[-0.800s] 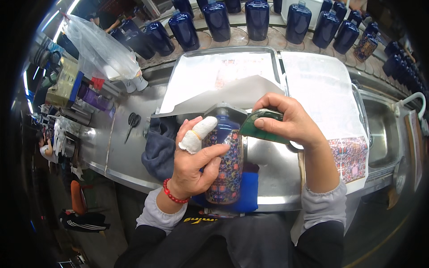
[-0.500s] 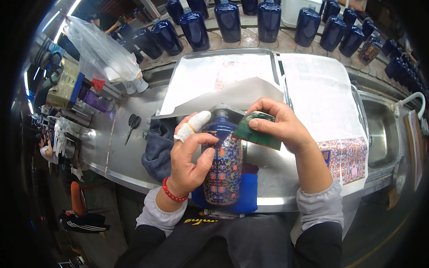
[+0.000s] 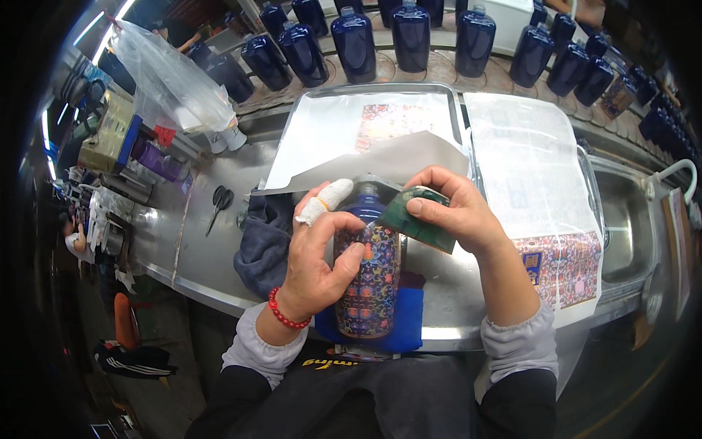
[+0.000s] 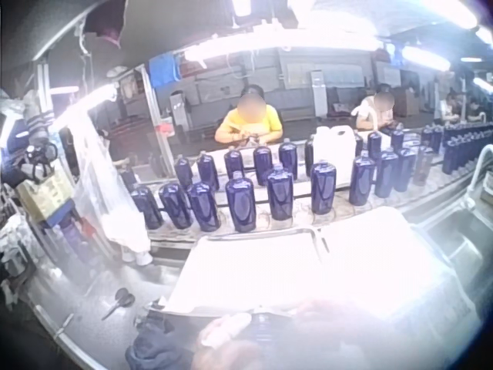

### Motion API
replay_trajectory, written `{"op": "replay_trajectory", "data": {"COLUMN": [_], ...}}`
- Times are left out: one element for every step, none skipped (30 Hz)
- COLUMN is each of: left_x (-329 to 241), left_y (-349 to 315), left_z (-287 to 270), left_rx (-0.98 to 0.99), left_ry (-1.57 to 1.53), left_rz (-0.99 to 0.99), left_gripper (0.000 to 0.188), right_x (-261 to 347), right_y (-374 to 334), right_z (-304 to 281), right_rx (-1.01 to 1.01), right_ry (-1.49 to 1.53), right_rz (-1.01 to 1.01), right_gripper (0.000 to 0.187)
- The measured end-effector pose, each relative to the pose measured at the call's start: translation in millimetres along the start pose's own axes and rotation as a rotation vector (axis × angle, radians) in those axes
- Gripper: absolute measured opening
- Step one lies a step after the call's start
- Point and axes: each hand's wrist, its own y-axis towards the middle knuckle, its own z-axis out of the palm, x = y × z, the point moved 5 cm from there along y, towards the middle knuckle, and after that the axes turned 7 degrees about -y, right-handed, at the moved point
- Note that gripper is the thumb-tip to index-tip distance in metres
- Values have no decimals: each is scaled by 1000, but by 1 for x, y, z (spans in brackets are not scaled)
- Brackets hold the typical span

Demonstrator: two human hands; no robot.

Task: The person holds a decorated ceramic vase on a blue cloth and repeatedly rubs its surface with a small green pad while rotating the vase to access different sides. The person occasionally pauses to inspect the vase before continuing the rubbing motion.

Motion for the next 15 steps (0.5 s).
{"op": "replay_trajectory", "data": {"left_x": [0,0,-1,-1,-2,-3,-3,-3,-2,-2,-1,-1,-1,-2,-3], "left_y": [0,1,1,2,2,3,4,5,7,8,10,12,14,15,16], "left_z": [0,1,1,3,4,5,6,7,9,10,11,11,12,12,12], "left_rx": [-4,-16,-27,-20,-13,-8,-6,-4,-2,-6,-10,-14,-16,-17,-5], "left_ry": [7,19,32,56,81,106,138,169,192,195,191,186,195,204,216], "left_rz": [-3,-7,-11,-12,-13,-15,-15,-16,-23,-20,-23,-25,-20,-14,-22], "left_gripper": [27,29,30,32,33,34,35,35,36,36,36,36,36,36,36], "right_x": [1,1,2,4,5,8,9,10,10,11,12,12,13,15,14], "right_y": [-1,-1,-3,-4,-6,-8,-10,-12,-14,-16,-17,-18,-19,-21,-23], "right_z": [1,0,-1,-1,-1,-2,-2,-2,-2,-1,-1,-2,-3,-4,-6], "right_rx": [-2,-26,-43,-56,-67,-73,-83,-70,-61,-46,-37,-66,-92,-118,-146], "right_ry": [3,-10,-16,-15,-56,-90,-119,-153,-182,-201,-208,-224,-232,-238,-216], "right_rz": [-8,-17,-35,-64,-98,-143,-177,-198,-208,-239,-274,-274,-304,-334,-321], "right_gripper": [29,29,29,29,29,29,29,29,29,29,27,26,25,24,24]}}
